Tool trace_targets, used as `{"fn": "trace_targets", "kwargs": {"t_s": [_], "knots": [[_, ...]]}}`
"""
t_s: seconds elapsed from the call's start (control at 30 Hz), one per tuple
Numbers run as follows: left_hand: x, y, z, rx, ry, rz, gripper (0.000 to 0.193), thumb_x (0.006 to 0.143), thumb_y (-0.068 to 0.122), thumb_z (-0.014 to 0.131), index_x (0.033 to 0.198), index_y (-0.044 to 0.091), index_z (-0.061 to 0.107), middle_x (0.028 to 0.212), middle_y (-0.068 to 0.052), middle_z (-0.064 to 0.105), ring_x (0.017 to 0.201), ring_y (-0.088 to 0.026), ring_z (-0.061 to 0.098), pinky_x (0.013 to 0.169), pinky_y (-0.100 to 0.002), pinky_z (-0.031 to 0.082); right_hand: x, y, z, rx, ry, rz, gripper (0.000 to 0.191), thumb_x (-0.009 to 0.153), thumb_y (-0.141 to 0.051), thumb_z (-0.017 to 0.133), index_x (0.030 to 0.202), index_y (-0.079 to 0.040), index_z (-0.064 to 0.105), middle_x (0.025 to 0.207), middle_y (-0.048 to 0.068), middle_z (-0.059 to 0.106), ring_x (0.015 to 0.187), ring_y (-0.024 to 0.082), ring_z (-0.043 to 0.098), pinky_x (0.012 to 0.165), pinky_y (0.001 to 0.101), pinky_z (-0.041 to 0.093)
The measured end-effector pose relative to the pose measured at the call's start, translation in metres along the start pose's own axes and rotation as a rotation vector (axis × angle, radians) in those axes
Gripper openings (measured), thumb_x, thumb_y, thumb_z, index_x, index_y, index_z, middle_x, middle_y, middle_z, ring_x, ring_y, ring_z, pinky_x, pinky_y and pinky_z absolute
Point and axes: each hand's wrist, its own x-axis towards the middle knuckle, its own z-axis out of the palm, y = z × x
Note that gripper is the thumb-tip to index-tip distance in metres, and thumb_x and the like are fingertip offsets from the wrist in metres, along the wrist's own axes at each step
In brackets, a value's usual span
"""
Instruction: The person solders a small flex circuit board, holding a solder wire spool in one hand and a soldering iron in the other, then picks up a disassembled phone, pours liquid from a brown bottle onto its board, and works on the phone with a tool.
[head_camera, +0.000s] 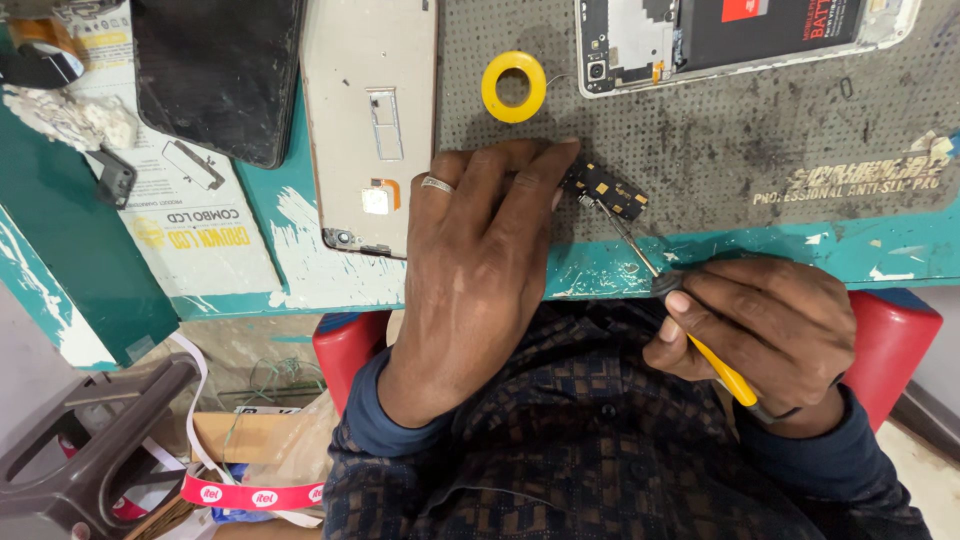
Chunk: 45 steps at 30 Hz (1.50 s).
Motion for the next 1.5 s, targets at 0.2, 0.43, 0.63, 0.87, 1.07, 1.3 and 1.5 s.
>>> {"fn": "trace_targets", "kwargs": {"t_s": [0.2, 0.43, 0.63, 0.87, 1.07, 1.3, 1.5], "knots": [[-0.0012, -0.0018, 0.0004, 0.004, -0.012, 0.002, 0.037, 0.099, -0.002, 0.07, 0.134, 0.008, 0.064, 0.122, -0.003, 0.063, 0.106, -0.024, 0.057, 0.093, -0.036, 0.044, 0.0001, -0.0001, 0.0002, -0.008, -0.018, -0.002, 0.007, 0.076, -0.005, 0.077, 0.083, -0.002, 0.076, 0.075, 0.009, 0.069, 0.069, 0.027, 0.071, 0.057, 0.0371, 0.055], [-0.0021, -0.0026, 0.0006, 0.001, -0.009, 0.003, 0.037, 0.099, -0.003, 0.07, 0.135, 0.008, 0.064, 0.122, -0.003, 0.063, 0.106, -0.023, 0.057, 0.093, -0.036, 0.043, 0.001, -0.0008, 0.0001, -0.017, -0.01, 0.003, 0.006, 0.077, -0.004, 0.077, 0.083, -0.002, 0.075, 0.076, 0.009, 0.07, 0.069, 0.027, 0.071, 0.057, 0.0363, 0.054], [-0.003, -0.0019, 0.0005, -0.005, -0.001, 0.002, 0.035, 0.102, -0.003, 0.07, 0.135, 0.008, 0.064, 0.122, -0.003, 0.063, 0.106, -0.022, 0.056, 0.093, -0.035, 0.043, 0.0003, 0.0005, 0.0005, -0.001, -0.018, -0.008, 0.006, 0.077, -0.005, 0.077, 0.082, -0.002, 0.075, 0.075, 0.01, 0.07, 0.069, 0.027, 0.071, 0.058, 0.0367, 0.055], [-0.0033, -0.0016, 0.0004, -0.006, -0.004, 0.006, 0.034, 0.102, -0.002, 0.069, 0.134, 0.007, 0.064, 0.123, -0.003, 0.063, 0.106, -0.023, 0.057, 0.093, -0.036, 0.043, -0.001, 0.0, -0.0006, -0.009, -0.017, -0.009, 0.007, 0.077, -0.005, 0.077, 0.083, -0.002, 0.076, 0.076, 0.01, 0.07, 0.069, 0.027, 0.071, 0.058, 0.0368, 0.055], [-0.0037, -0.001, 0.0006, 0.004, -0.004, 0.004, 0.033, 0.104, -0.001, 0.07, 0.135, 0.008, 0.063, 0.123, -0.004, 0.063, 0.105, -0.023, 0.057, 0.092, -0.036, 0.043, -0.0003, -0.0013, -0.0014, -0.013, -0.019, 0.005, 0.006, 0.078, -0.005, 0.078, 0.083, -0.002, 0.075, 0.077, 0.01, 0.07, 0.07, 0.027, 0.071, 0.059, 0.0367, 0.055], [-0.0041, -0.0008, 0.0014, 0.005, -0.007, -0.004, 0.033, 0.104, 0.0, 0.07, 0.135, 0.008, 0.063, 0.122, -0.003, 0.064, 0.105, -0.023, 0.057, 0.092, -0.036, 0.043, -0.0021, 0.002, -0.0017, 0.009, -0.027, -0.021, 0.007, 0.078, -0.006, 0.078, 0.083, -0.002, 0.076, 0.075, 0.009, 0.07, 0.07, 0.027, 0.071, 0.058, 0.0377, 0.057], [-0.0035, -0.0004, 0.0018, 0.006, -0.012, 0.0, 0.033, 0.104, 0.0, 0.069, 0.135, 0.008, 0.063, 0.123, -0.003, 0.063, 0.106, -0.024, 0.056, 0.093, -0.037, 0.043, -0.0037, 0.003, -0.0037, 0.04, -0.04, -0.005, 0.007, 0.079, -0.005, 0.077, 0.085, -0.003, 0.075, 0.076, 0.01, 0.07, 0.073, 0.027, 0.072, 0.061, 0.0388, 0.059]]}}
